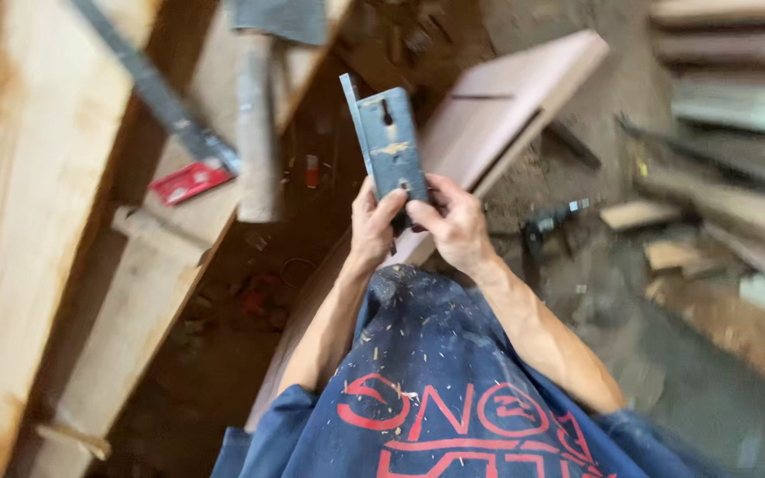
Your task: The person uses a chisel and mallet to carve a mortise into a wooden plank, then tests the fit with a metal plate. The person repeatedly chips away wood and checks alignment throughout the process.
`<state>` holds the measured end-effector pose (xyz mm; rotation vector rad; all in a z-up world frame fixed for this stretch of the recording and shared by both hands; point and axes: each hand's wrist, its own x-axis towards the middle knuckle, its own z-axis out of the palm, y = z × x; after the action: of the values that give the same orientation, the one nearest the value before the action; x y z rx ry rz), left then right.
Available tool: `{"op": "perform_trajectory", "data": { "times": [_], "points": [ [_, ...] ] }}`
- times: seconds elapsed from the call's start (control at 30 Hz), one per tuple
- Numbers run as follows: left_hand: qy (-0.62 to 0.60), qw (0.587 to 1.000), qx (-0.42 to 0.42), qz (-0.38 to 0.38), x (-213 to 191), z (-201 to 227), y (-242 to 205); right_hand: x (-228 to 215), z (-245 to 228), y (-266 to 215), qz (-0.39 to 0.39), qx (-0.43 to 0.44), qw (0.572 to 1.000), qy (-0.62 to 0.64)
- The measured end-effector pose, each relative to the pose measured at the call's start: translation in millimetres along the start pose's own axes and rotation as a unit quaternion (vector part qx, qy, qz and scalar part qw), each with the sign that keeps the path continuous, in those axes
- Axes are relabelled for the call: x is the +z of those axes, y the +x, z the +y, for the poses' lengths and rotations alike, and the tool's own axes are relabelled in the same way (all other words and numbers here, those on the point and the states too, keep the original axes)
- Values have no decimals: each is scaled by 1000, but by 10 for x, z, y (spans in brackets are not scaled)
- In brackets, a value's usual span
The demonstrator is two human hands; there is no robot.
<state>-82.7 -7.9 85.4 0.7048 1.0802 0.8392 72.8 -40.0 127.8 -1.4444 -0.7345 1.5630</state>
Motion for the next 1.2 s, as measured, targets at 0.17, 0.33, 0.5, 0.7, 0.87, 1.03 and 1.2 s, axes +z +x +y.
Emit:
{"op": "perform_trajectory", "data": {
  "times": [0.17, 0.33, 0.5, 0.7, 0.87, 1.03, 1.2],
  "points": [
    [16, 985, 160, 59, -203, 591, 115, 182, -270, 304, -74, -3, 995, 66],
    [287, 919, 162, 216, -763, 1482, 300, 684, -405, 833, -66, 11, 997, -37],
    [386, 867, 175, 261, -1337, 1897, 428, 1453, -421, 1386, -63, -39, 985, -154],
    [444, 844, 149, 262, -1682, 1861, 812, 1893, -501, 1832, 24, -14, 979, -200],
    [402, 877, 103, 244, -1739, 1678, 1214, 1644, -572, 1805, -50, 37, 979, -196],
    [554, 764, 163, 287, -1593, 1386, 1196, 1113, -600, 1392, -93, 29, 973, -210],
    [590, 676, 155, 413, -1429, 878, 552, 955, -650, 1034, -124, -2, 978, -168]
  ]
}}
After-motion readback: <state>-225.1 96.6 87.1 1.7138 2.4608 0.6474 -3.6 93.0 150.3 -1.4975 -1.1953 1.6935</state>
